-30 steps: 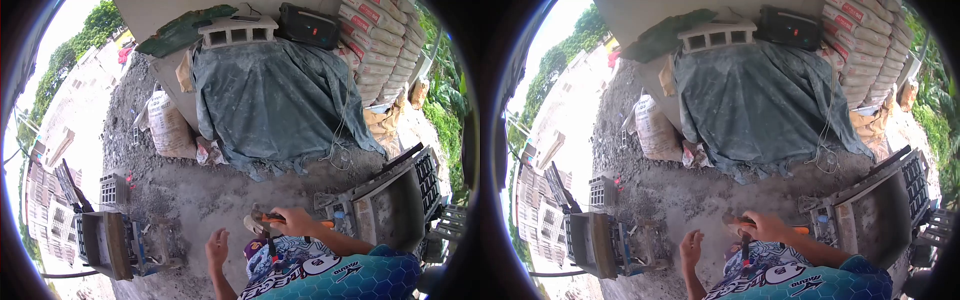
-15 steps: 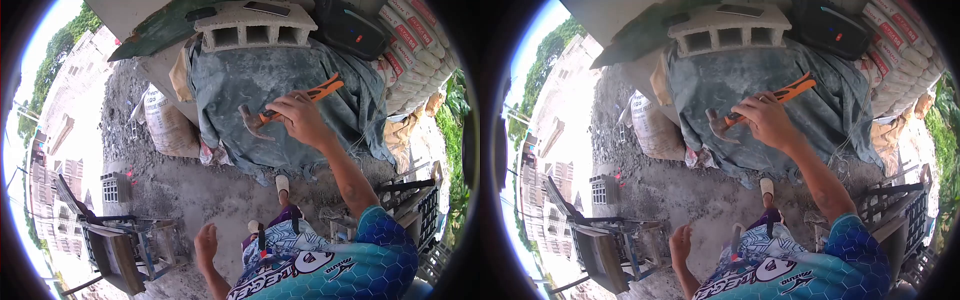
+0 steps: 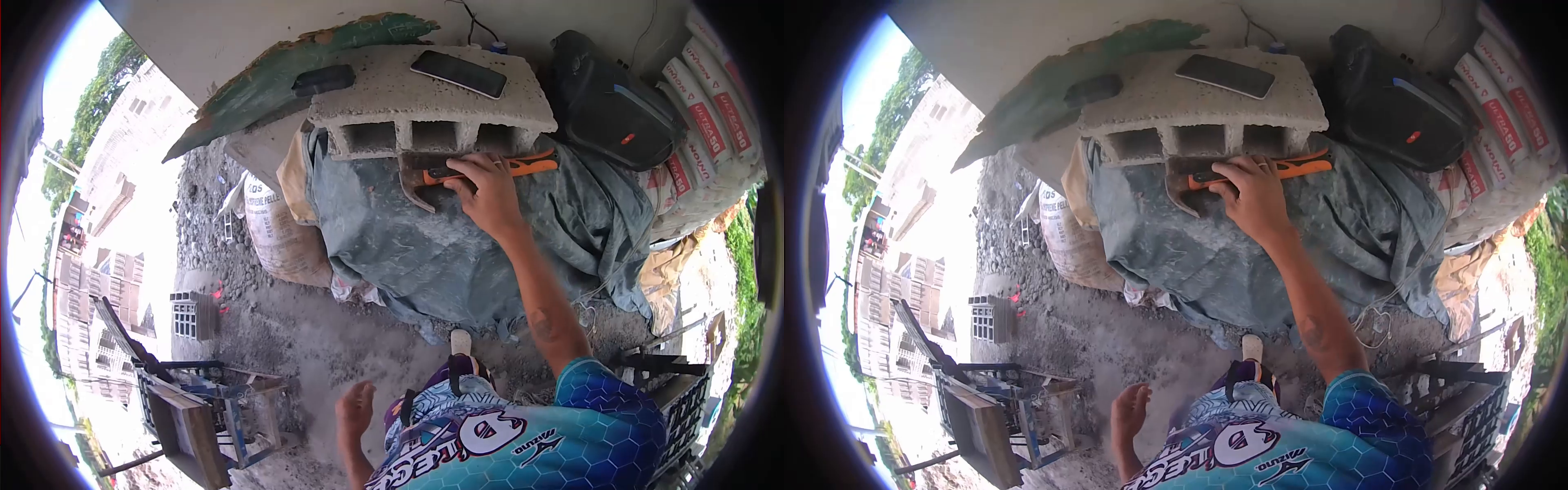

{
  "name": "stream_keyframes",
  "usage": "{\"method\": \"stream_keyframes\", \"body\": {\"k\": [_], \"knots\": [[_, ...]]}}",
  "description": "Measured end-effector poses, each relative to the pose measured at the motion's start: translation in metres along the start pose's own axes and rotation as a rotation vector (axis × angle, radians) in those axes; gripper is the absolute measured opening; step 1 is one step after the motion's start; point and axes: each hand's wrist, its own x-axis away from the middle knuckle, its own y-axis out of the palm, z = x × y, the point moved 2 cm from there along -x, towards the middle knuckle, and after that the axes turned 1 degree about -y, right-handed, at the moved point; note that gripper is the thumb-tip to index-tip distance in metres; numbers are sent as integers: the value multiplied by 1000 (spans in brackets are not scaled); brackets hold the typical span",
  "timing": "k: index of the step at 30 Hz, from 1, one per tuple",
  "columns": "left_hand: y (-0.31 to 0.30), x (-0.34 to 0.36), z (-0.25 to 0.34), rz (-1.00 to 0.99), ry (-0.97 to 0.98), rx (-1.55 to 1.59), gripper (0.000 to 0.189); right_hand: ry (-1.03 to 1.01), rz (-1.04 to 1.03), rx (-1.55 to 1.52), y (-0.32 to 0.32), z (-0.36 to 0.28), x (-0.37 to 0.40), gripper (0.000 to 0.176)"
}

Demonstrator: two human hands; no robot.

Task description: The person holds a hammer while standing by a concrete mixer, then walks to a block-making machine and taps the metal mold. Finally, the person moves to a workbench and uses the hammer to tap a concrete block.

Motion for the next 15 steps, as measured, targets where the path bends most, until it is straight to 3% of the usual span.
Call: {"method": "stream_keyframes", "body": {"k": [4, 6, 8, 10, 15], "knots": [[4, -28, 21, -31, 62, -61, 27, 101, -186, -7, -19, 11, -2, 28], [6, -41, 29, -24, 70, -33, 27, 94, -67, 177, -29, 18, -1, 29], [7, -57, 34, -16, 75, 3, 27, 109, -57, 203, -25, 21, 2, 32], [8, -66, 40, -79, 98, -167, 28, 133, -58, 233, -27, 18, 9, 35], [-3, -90, 52, -235, 154, -75, 30, 213, 211, 164, -62, -7, 28, 41]]}}
